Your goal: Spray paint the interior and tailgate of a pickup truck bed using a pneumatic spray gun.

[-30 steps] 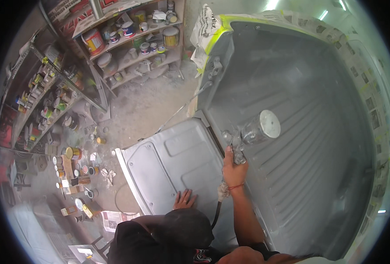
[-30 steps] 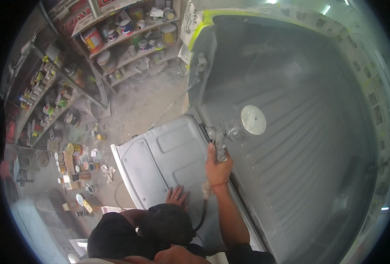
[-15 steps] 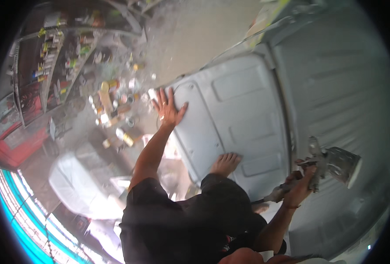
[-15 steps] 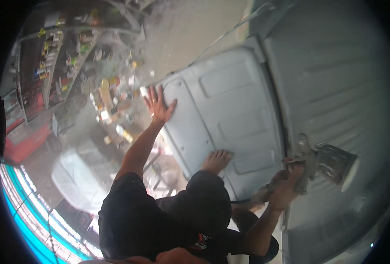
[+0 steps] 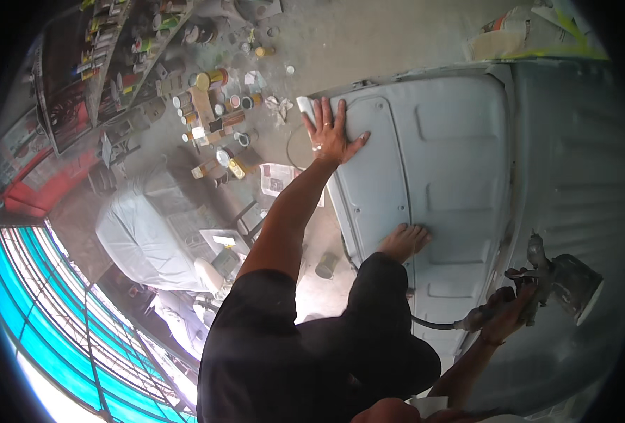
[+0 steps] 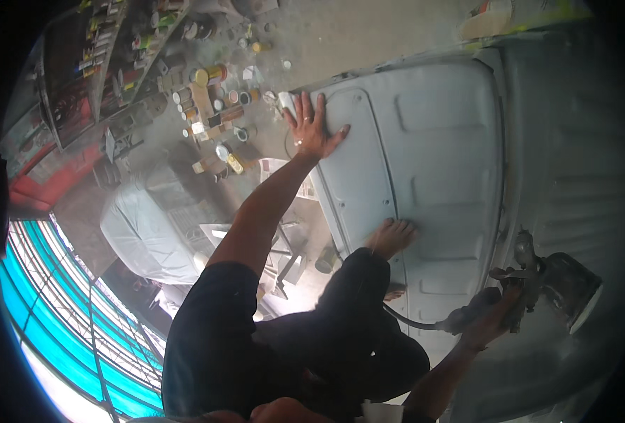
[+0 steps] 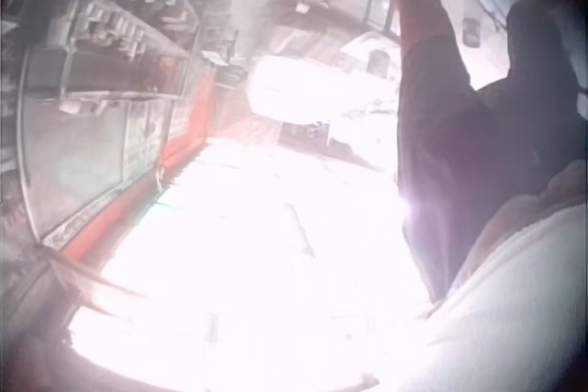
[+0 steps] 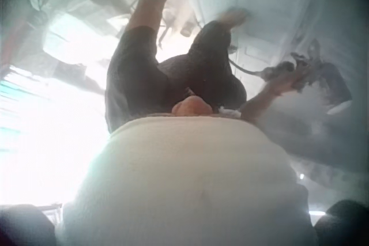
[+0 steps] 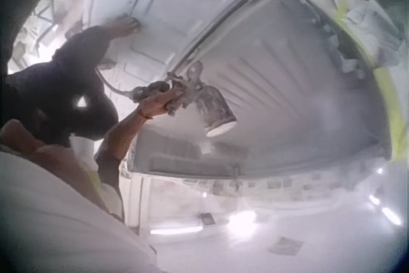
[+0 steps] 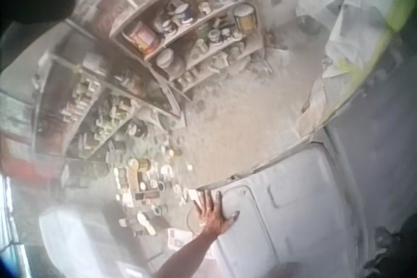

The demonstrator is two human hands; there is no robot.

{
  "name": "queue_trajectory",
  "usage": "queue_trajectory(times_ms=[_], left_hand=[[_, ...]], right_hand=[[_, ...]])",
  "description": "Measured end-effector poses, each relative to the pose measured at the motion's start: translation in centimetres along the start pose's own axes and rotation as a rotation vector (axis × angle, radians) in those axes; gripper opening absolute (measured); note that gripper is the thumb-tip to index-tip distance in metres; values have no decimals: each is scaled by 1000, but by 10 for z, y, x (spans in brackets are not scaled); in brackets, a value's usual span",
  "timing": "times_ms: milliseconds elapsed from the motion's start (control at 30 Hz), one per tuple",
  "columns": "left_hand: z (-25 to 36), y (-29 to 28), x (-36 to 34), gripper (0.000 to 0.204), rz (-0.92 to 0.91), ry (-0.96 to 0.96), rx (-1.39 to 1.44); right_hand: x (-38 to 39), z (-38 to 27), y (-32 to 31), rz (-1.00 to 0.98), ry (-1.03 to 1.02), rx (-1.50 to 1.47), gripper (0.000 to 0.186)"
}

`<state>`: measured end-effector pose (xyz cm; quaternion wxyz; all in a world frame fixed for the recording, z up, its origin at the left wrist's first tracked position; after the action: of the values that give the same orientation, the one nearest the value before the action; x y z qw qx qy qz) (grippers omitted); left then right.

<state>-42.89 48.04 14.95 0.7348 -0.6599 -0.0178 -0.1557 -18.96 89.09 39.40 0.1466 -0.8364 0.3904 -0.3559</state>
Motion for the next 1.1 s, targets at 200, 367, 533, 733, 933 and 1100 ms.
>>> queue_trajectory(times_ms=[200,367,533,733,933,1100], left_hand=[[-2,3,0,105,-31,-24,-2],[-1,-3,0,105,-24,-14,38],[0,0,3,106,-89,-30,-5],[8,9,0,105,77,44,-28],[3,22,-1,104,78,23,-86],[18,19,6,105,76,88,-6]], right_hand=[[72,51,-23,-121,-410,636,38],[115,71,-16,-252,-423,431,33],[84,69,5,-310,-18,50,36],[38,63,21,-277,-86,-98,35],[24,82,-20,-96,-178,-182,39],[91,48,-95,263,-121,-206,53]])
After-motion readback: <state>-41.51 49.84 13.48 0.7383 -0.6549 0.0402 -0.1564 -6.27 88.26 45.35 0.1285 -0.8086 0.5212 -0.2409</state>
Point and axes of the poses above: each hand's wrist, its own x-axis away from the middle knuckle, its own y-axis out of the palm, z = x × y, the point moved 6 cm from there along -x, towards the middle knuckle, and after that the axes turned 1 degree about -z, right-handed, at the moved point
